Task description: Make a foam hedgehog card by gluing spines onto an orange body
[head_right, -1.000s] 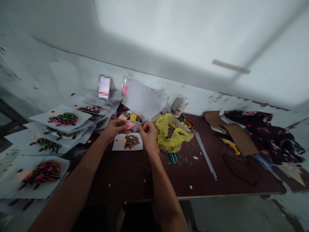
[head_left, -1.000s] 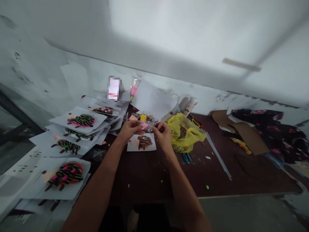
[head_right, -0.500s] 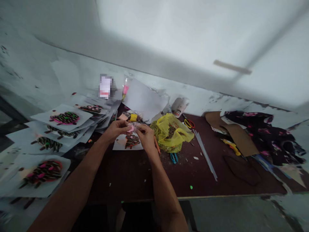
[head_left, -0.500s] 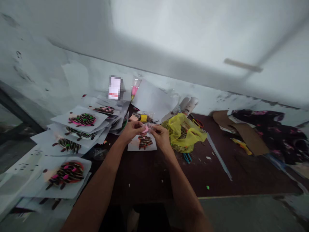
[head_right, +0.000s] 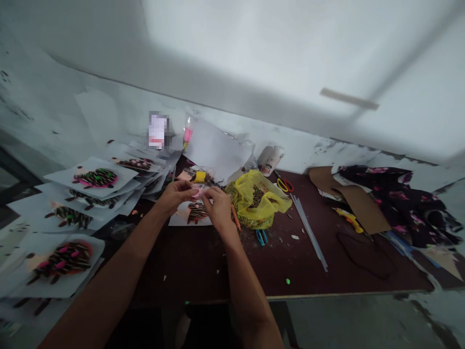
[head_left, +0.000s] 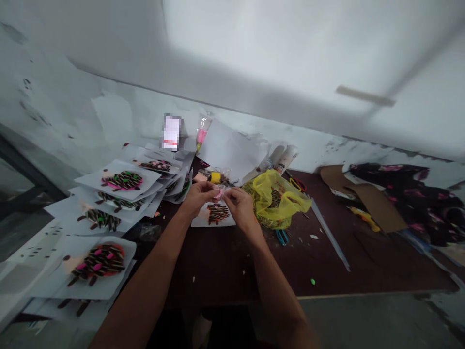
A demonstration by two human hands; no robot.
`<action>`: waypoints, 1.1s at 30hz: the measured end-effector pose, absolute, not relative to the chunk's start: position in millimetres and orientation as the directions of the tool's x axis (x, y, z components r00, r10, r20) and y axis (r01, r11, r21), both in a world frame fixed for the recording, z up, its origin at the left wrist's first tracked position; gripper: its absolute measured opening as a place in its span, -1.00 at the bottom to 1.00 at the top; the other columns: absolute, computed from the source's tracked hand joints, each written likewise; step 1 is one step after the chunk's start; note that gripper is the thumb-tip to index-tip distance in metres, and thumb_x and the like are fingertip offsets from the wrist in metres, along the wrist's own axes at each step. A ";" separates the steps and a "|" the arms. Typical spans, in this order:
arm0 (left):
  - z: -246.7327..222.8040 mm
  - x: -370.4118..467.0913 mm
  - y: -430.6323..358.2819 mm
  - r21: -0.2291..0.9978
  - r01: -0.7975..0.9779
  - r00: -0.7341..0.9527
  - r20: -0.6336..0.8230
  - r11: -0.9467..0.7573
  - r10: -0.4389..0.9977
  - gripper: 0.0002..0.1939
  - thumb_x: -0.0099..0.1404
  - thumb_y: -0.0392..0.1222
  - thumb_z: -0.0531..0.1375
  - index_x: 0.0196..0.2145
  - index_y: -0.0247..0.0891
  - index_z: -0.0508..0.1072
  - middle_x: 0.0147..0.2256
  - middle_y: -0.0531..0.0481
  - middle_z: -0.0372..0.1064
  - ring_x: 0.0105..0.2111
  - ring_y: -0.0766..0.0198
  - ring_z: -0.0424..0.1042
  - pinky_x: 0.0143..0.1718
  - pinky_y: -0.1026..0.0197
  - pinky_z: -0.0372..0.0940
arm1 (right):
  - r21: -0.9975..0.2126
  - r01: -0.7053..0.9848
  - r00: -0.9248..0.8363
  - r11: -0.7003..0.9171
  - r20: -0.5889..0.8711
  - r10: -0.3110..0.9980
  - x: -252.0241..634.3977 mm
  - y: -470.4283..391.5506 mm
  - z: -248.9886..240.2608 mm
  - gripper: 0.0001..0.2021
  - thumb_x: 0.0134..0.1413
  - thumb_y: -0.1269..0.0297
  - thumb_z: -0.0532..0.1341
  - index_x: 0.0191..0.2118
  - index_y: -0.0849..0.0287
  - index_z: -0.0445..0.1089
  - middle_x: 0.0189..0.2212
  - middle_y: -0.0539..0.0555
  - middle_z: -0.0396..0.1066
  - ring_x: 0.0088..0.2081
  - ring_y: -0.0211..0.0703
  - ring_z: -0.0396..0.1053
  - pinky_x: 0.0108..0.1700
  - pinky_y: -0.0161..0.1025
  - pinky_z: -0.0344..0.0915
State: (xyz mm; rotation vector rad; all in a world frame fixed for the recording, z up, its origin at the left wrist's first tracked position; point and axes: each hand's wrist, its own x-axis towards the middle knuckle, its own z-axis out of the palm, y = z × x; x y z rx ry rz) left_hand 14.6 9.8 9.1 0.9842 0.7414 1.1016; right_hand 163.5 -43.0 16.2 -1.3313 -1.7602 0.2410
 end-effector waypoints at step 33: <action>10.1 12.6 9.5 0.967 -0.254 0.367 0.122 -0.027 0.922 -0.62 -0.08 0.04 0.41 -0.54 -0.29 0.39 -0.63 0.07 0.36 -0.61 0.35 0.34 -0.53 0.27 0.28 | -0.485 0.759 -0.057 0.435 0.616 0.785 159.1 -46.5 13.1 -0.84 0.21 0.33 0.20 -0.23 0.12 0.56 -0.02 0.20 0.41 -0.05 -0.08 0.41 0.03 -0.13 0.36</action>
